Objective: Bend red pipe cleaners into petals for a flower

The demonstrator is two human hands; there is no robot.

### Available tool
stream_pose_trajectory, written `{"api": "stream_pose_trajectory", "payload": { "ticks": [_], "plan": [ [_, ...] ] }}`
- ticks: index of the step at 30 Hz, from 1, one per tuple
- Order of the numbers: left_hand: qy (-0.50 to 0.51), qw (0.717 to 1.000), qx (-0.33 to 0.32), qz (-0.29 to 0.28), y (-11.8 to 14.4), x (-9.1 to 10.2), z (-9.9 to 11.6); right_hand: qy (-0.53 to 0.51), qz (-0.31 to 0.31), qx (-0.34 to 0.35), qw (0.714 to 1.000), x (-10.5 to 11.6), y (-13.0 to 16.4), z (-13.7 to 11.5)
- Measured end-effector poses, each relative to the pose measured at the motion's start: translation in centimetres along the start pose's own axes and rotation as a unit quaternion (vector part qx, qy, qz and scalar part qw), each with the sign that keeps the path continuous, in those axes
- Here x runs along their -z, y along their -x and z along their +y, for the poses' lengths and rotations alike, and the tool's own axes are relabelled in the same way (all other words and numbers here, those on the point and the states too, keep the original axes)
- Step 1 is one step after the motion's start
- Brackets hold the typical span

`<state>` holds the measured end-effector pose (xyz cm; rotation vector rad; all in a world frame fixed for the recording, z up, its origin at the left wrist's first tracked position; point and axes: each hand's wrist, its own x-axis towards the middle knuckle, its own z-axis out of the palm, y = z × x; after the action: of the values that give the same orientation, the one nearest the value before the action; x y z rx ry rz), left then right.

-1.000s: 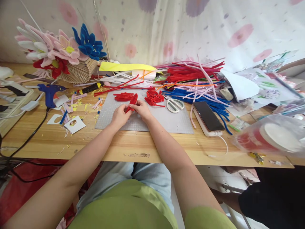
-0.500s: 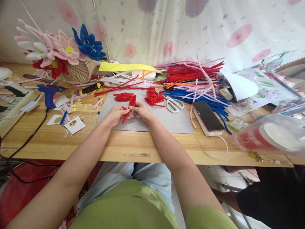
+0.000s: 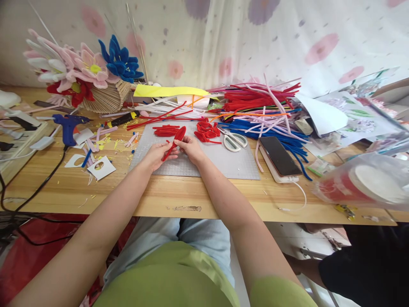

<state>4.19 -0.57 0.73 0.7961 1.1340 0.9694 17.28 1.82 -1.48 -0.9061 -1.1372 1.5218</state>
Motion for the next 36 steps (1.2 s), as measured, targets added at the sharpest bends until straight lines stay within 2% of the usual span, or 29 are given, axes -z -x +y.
{"api": "stream_pose_trajectory", "payload": {
  "ticks": [2, 4, 7, 9, 10, 12, 15, 18, 22, 24, 27, 30, 33, 36],
  "plan": [
    [-0.029, 0.998, -0.030, 0.042, -0.2, -0.2, -0.4, -0.003, 0.006, 0.011, 1.000, 0.0, -0.1, 0.1],
    [-0.081, 0.986, -0.100, 0.107, -0.4, -0.1, -0.7, -0.005, 0.018, 0.011, 1.000, -0.2, -0.1, 0.1],
    [-0.214, 0.927, -0.239, 0.195, -0.3, 0.1, -1.0, 0.006, 0.051, 0.009, 0.999, -0.6, -0.2, 0.2],
    [-0.302, 0.885, -0.293, 0.202, 0.0, 0.2, -0.8, 0.013, 0.084, 0.016, 0.996, -1.0, -0.2, 0.3],
    [-0.332, 0.872, -0.302, 0.196, 0.1, 0.3, -0.7, 0.017, 0.102, 0.020, 0.994, -1.2, -0.2, 0.4],
    [-0.358, 0.865, -0.299, 0.185, 0.3, 0.3, -0.5, 0.030, 0.131, 0.028, 0.991, -1.5, -0.2, 0.6],
    [-0.337, 0.881, -0.289, 0.164, 0.1, 0.4, -0.5, 0.039, 0.145, 0.037, 0.988, -1.7, -0.4, 0.7],
    [-0.282, 0.913, -0.266, 0.131, -0.3, 0.3, -0.8, 0.009, 0.126, 0.040, 0.991, -1.4, -0.5, 0.7],
    [-0.138, 0.974, -0.161, 0.076, -0.7, -0.1, -0.8, -0.011, 0.065, 0.036, 0.997, -0.9, -0.2, 0.2],
    [-0.065, 0.992, -0.093, 0.052, -0.4, -0.3, -0.5, -0.007, 0.035, 0.024, 0.999, -0.7, 0.0, -0.1],
    [-0.014, 1.000, -0.008, 0.026, 0.2, -0.2, 0.3, 0.004, -0.009, -0.001, 1.000, -0.4, 0.2, -0.5],
    [-0.009, 0.999, 0.032, 0.000, 0.7, 0.1, 0.9, 0.028, -0.033, -0.015, 0.999, -0.3, 0.2, -0.6],
    [-0.028, 0.999, 0.035, -0.011, 0.7, 0.2, 0.8, 0.059, -0.027, -0.008, 0.998, -0.5, 0.1, -0.7],
    [-0.077, 0.996, -0.025, -0.020, 0.4, 0.1, 0.0, 0.075, 0.000, 0.015, 0.997, -0.8, 0.1, -0.5]
  ]
}}
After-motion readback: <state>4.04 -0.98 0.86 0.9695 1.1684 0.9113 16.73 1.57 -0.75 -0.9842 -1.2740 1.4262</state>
